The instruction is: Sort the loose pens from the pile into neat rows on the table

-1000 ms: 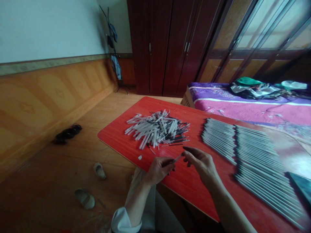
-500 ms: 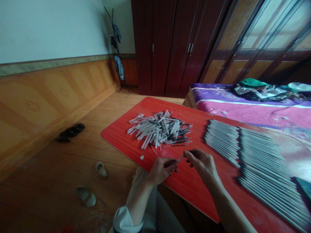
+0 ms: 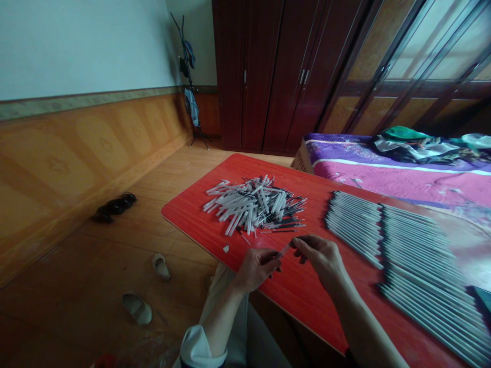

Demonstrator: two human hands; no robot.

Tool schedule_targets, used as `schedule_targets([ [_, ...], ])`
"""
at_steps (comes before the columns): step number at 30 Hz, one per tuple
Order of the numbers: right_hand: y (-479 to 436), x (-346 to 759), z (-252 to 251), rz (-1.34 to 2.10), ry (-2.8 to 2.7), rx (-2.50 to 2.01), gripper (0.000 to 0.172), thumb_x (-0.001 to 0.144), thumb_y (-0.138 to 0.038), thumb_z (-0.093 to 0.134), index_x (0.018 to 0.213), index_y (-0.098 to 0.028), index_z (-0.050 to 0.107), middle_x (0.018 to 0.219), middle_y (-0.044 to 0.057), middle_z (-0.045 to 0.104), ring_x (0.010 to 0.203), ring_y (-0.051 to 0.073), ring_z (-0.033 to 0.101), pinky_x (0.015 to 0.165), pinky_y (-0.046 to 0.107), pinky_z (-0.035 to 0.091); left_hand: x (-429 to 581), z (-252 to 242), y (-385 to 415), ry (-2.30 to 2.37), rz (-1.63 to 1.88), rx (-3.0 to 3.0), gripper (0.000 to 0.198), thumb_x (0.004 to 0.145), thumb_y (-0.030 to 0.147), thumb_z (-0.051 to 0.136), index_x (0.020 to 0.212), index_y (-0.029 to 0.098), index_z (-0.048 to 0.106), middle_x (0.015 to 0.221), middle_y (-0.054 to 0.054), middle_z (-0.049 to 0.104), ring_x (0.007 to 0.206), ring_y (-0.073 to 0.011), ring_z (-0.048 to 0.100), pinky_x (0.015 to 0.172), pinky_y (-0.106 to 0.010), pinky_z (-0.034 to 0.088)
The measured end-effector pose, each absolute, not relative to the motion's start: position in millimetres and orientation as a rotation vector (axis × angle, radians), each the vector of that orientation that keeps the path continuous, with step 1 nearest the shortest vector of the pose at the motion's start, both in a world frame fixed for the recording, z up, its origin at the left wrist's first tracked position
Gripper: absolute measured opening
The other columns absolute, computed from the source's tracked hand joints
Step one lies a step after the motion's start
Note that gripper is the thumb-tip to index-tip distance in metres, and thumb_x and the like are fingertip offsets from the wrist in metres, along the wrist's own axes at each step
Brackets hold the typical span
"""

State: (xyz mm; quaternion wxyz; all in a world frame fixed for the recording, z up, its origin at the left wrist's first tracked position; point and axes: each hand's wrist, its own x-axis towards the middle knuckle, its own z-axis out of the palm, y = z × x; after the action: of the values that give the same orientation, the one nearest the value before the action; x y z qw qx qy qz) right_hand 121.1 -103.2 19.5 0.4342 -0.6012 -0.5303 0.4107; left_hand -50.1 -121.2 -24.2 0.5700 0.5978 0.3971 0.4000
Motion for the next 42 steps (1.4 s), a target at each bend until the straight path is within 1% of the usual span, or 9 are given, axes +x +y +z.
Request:
schedule_targets([
  [6,-97,118,25,0.781,-1.533,-1.643,0.037,0.073,-0.050,0.056,0.067,-0.015,0.066,0.056,0.004,0.061,0.049,0.016,0.054,0.045,0.026,0.040,-48,-28,-120,0.985,0.938,1.376,0.025,0.080,0.032,0.053,0.085,0.011,0.066,0.068,-0.003,0.062,0.053,-0.0086,0.048,0.048,-0.018,0.036],
  [10,-85,94,49,0.286,-1.864,-1.620,0.026,0.079,-0.038,0.053,0.088,-0.019,0.068,0.086,0.006,0.066,0.071,0.018,0.060,0.061,0.028,0.044,-47,-26,-120,1.031,0.946,1.401,0.021,0.079,0.029,0.051,0.079,0.012,0.064,0.065,-0.002,0.061,0.052,-0.0085,0.049,0.047,-0.018,0.035],
  [13,-68,60,58,0.129,-2.282,-1.350,0.020,0.083,-0.024,0.049,0.088,-0.018,0.068,0.091,0.008,0.065,0.088,0.020,0.058,0.071,0.027,0.044,-47,-22,-120,1.063,0.933,1.487,0.021,0.078,0.027,0.050,0.068,0.012,0.062,0.058,-0.001,0.059,0.049,-0.0086,0.049,0.045,-0.018,0.033],
  [16,-46,26,50,0.024,-2.723,-1.152,0.022,0.083,-0.013,0.045,0.077,-0.015,0.066,0.086,0.010,0.064,0.088,0.020,0.056,0.067,0.026,0.044,-46,-22,-119,1.087,0.910,1.482,0.021,0.075,0.025,0.051,0.062,0.012,0.061,0.051,0.000,0.055,0.045,-0.0087,0.047,0.045,-0.019,0.033],
  [19,-26,5,34,-0.102,-2.971,-1.077,0.025,0.084,-0.009,0.041,0.085,-0.012,0.065,0.090,0.013,0.064,0.090,0.022,0.056,0.065,0.026,0.043,-44,-28,-118,1.054,0.930,1.421,0.018,0.074,0.026,0.052,0.069,0.012,0.063,0.056,0.000,0.059,0.045,-0.0088,0.047,0.045,-0.019,0.035],
  [24,-14,-5,17,-0.308,-3.078,-0.943,0.029,0.088,-0.009,0.036,0.092,-0.010,0.064,0.098,0.015,0.064,0.096,0.024,0.055,0.072,0.031,0.043,-42,-33,-117,1.009,0.953,1.408,0.018,0.075,0.026,0.052,0.072,0.012,0.063,0.058,0.000,0.059,0.046,-0.0080,0.046,0.044,-0.018,0.034],
  [31,-14,-6,10,-0.419,-3.081,-0.802,0.029,0.089,-0.010,0.036,0.091,-0.013,0.064,0.100,0.012,0.065,0.103,0.023,0.053,0.081,0.033,0.041,-43,-32,-117,1.059,0.924,1.430,0.020,0.076,0.028,0.052,0.064,0.013,0.057,0.055,0.000,0.057,0.044,-0.0071,0.046,0.042,-0.016,0.032],
  [37,-8,2,8,-0.436,-3.009,-0.745,0.029,0.090,-0.012,0.034,0.093,-0.014,0.063,0.106,0.013,0.062,0.108,0.022,0.050,0.082,0.031,0.040,-43,-38,-116,1.000,0.924,1.412,0.022,0.078,0.032,0.053,0.076,0.012,0.062,0.063,-0.002,0.061,0.048,-0.0081,0.049,0.046,-0.018,0.037],
  [42,-9,17,34,-0.195,-2.890,-0.938,0.020,0.081,-0.009,0.044,0.081,-0.010,0.064,0.088,0.014,0.064,0.084,0.020,0.058,0.067,0.026,0.042,-43,-36,-117,1.038,0.932,1.428,0.023,0.079,0.033,0.053,0.077,0.012,0.062,0.064,-0.002,0.062,0.049,-0.0080,0.049,0.047,-0.018,0.038],
])
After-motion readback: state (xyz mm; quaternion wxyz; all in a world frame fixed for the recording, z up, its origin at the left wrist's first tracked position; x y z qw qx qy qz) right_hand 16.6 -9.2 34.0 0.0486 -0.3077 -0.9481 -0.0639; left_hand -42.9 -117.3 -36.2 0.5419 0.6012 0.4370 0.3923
